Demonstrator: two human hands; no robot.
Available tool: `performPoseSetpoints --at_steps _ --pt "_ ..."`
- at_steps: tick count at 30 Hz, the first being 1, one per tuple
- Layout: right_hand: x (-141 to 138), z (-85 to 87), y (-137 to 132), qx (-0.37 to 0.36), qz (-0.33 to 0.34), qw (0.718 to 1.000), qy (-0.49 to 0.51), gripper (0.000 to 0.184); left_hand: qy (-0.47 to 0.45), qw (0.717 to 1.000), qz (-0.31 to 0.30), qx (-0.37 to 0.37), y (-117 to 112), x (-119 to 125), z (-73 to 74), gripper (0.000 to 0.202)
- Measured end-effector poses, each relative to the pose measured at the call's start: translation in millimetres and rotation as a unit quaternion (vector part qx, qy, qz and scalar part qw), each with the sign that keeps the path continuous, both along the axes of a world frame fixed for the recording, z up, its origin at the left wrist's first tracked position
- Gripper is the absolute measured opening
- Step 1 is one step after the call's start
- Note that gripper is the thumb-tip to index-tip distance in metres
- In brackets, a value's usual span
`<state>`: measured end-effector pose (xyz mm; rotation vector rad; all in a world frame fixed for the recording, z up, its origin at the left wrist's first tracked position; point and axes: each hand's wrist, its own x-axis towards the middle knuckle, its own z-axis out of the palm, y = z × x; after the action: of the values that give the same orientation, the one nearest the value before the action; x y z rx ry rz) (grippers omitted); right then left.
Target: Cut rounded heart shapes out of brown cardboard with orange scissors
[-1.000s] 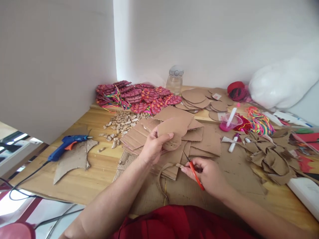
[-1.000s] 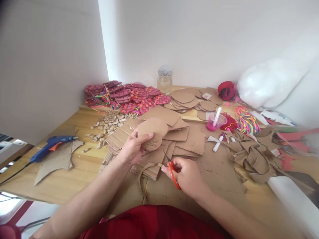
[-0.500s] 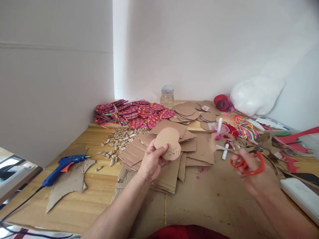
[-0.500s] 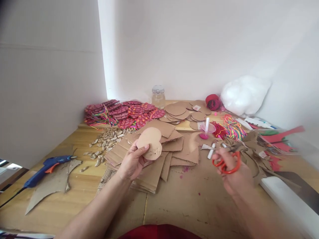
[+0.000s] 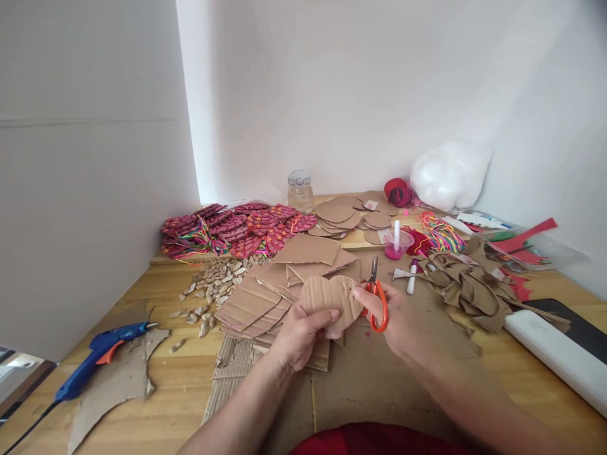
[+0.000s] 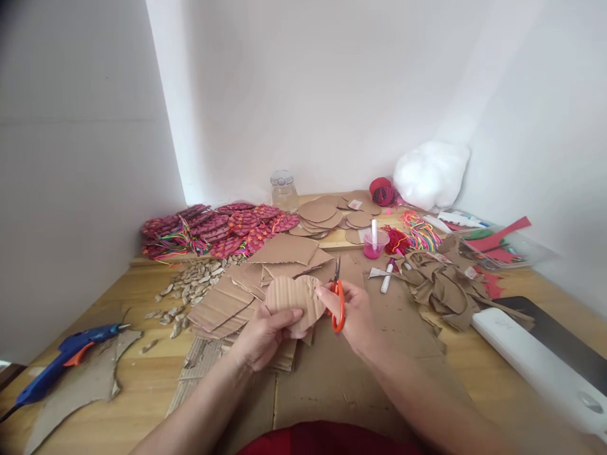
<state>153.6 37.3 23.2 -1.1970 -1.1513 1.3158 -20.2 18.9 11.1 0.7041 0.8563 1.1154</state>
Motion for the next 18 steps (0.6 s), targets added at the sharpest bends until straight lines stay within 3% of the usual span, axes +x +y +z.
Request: performPoseSetpoints --at_steps 3,9,18 --pt "5.9 -7.1 10.2 0.007 -0.021 0.999 0.031 0.041 0.023 0.999 -0.023 0.013 -0.6 0.0 -0.7 0.057" --pt "14.4 -31.3 13.3 0.021 -0.042 0.999 0.004 0.04 0.057 0.996 0.021 0.07 5.1 -2.4 -4.8 0.059" --pt "12.9 -24.9 7.0 0.037 0.0 0.996 -0.079 0.044 0.075 0.993 0.0 0.086 4.6 -2.7 -5.1 0.052"
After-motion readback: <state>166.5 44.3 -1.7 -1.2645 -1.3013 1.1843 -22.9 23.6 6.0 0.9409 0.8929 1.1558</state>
